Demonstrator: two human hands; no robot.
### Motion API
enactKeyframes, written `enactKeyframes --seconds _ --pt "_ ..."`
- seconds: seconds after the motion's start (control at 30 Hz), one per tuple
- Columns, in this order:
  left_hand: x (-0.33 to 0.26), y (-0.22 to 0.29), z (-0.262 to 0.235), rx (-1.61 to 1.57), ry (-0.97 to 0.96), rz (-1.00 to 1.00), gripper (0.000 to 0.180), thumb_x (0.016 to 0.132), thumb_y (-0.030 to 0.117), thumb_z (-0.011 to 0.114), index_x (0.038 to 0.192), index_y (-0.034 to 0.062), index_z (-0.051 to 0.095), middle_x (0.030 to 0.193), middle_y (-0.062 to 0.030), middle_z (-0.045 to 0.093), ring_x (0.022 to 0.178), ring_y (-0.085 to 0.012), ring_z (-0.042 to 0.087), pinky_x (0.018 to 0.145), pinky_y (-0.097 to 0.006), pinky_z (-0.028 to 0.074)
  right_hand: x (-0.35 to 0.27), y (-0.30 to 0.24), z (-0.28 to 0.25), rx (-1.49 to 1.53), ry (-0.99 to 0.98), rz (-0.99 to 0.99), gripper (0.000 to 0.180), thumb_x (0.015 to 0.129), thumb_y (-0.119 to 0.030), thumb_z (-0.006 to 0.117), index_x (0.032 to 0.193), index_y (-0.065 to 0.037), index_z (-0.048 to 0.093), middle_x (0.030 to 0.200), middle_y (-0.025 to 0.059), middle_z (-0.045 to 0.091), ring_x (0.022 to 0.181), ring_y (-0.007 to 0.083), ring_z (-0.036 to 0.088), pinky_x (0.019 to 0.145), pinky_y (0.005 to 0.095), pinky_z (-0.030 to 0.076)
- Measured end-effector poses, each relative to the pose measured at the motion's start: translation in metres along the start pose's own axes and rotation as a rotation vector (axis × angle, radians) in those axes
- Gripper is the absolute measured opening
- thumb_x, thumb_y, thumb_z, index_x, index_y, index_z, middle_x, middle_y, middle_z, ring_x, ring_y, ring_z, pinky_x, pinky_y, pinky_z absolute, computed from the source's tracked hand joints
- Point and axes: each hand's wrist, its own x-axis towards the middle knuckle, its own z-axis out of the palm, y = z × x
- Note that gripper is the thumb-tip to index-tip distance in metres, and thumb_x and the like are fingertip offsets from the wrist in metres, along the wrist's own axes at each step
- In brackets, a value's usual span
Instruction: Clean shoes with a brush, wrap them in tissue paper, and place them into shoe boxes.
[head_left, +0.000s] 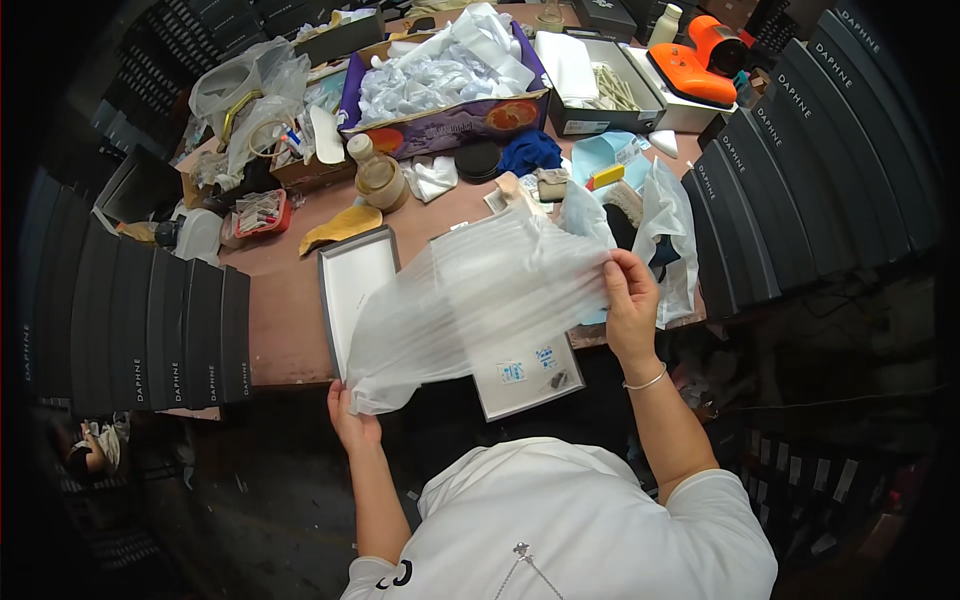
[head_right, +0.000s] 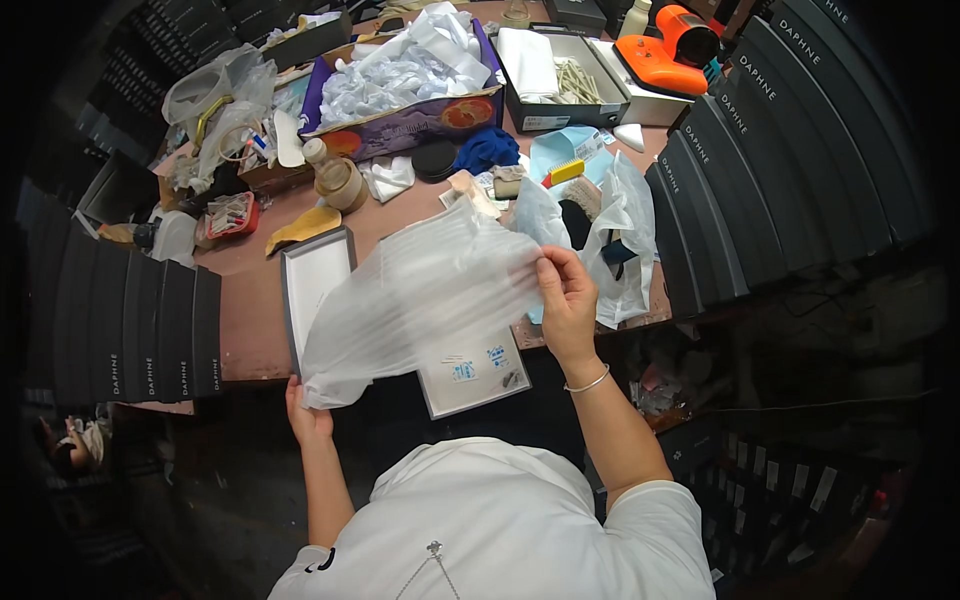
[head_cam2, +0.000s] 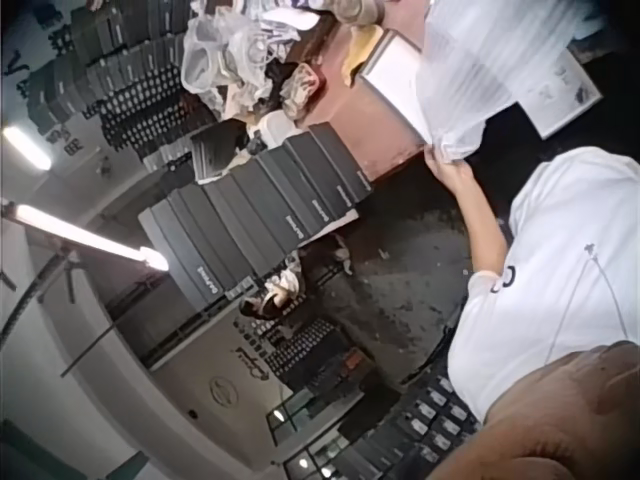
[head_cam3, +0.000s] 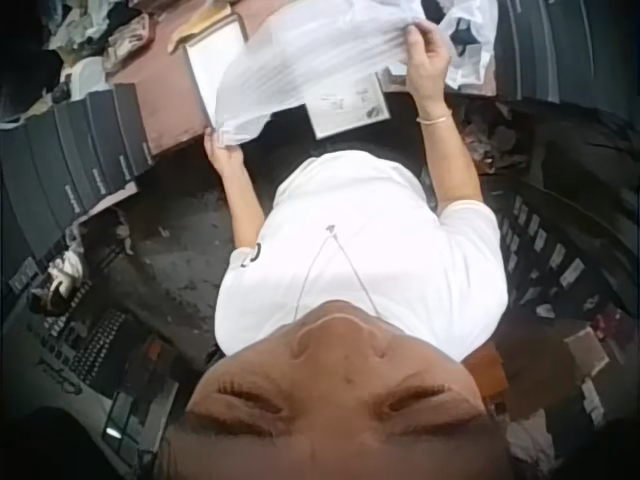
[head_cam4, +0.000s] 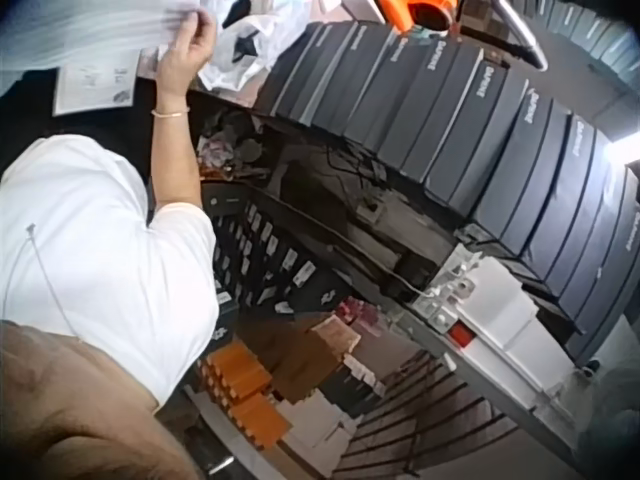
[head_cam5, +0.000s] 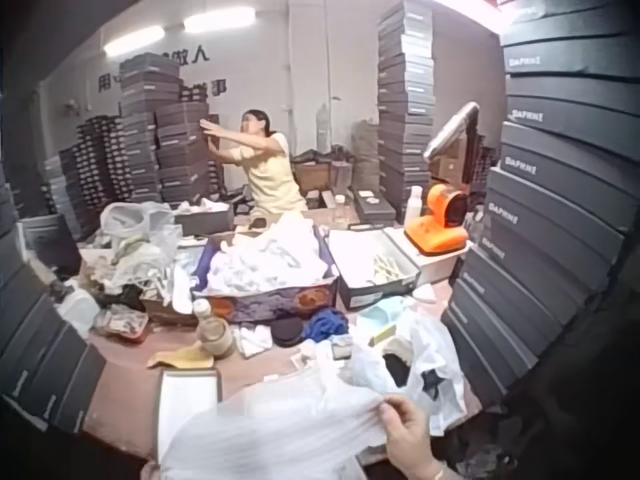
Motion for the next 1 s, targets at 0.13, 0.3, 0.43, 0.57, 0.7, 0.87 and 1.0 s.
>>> enactKeyframes --seconds 0.13,0.3,0.43,0.57,0.7,0.87,1.0 --pt "0.011 0.048 -0.013 0.361 -0.056 0.628 0.028 0.085 -0.01 0.055 0.112 -0.0011 0.053 0.11 -0.0087 0.056 0.101 -0.0175 0.056 0.093 -0.031 0.045 0.017 -0.031 0.026 0.15 -0.149 -0.03 0.016 0.098 -0.012 0.055 0.106 0.001 0.06 0.093 0.0025 0.065 0.083 0.0064 0.059 0.076 0.0213 0.048" --pt "-0.05 0.2 0.056 0.668 0.157 1.604 0.023 0.092 -0.003 0.057 0.114 -0.0061 0.053 0.117 -0.016 0.056 0.102 -0.0222 0.058 0.088 -0.034 0.049 0.058 -0.075 0.059 0.178 -0.123 -0.26 0.016 0.098 -0.012 0.056 0.106 0.001 0.06 0.093 0.001 0.063 0.084 0.0055 0.056 0.075 0.0194 0.045" --pt "-0.083 0.188 0.067 1.335 -0.283 1.155 0.031 0.081 -0.009 0.056 0.111 -0.0018 0.062 0.118 -0.014 0.057 0.107 -0.024 0.056 0.091 -0.033 0.046 0.067 -0.043 0.031 0.087 -0.028 -0.198 0.017 0.097 -0.011 0.055 0.109 0.0 0.06 0.094 -0.0002 0.061 0.084 0.0044 0.054 0.075 0.0189 0.044" --pt "-0.075 0.125 0.056 1.818 -0.597 0.718 0.029 0.08 0.009 0.068 0.108 -0.0011 0.065 0.12 -0.0189 0.058 0.108 -0.036 0.056 0.092 -0.042 0.045 0.056 0.032 -0.042 -0.19 0.068 0.001 0.016 0.094 -0.009 0.054 0.106 0.001 0.061 0.087 -0.0018 0.059 0.075 0.0031 0.05 0.066 0.0186 0.042" --pt "-0.111 0.091 0.145 1.43 -0.801 0.688 0.029 0.086 0.01 0.063 0.113 -0.0021 0.062 0.118 -0.0212 0.059 0.112 -0.0364 0.055 0.096 -0.04 0.044 0.046 0.038 -0.066 -0.247 0.132 0.089 0.016 0.094 -0.008 0.054 0.104 0.0 0.063 0.083 -0.0028 0.058 0.072 0.0026 0.048 0.063 0.019 0.04" --pt "-0.092 -0.039 0.198 1.94 -1.133 0.894 0.053 0.091 0.023 0.061 0.137 0.0024 0.043 0.139 -0.0256 0.043 0.131 -0.0423 0.038 0.105 -0.052 0.033 0.061 0.034 -0.071 0.057 0.272 0.013 0.018 0.095 -0.008 0.053 0.108 0.001 0.062 0.092 0.0001 0.061 0.078 0.0056 0.054 0.071 0.0213 0.045" --pt "-0.07 -0.096 0.212 2.027 -1.266 0.873 0.059 0.086 0.025 0.066 0.134 -0.0012 0.042 0.139 -0.0244 0.042 0.132 -0.0432 0.036 0.106 -0.058 0.029 0.052 -0.001 -0.084 0.109 -0.001 0.212 0.031 0.091 -0.015 0.06 0.116 0.002 0.057 0.097 0.0103 0.065 0.09 0.0194 0.062 0.082 0.034 0.049"
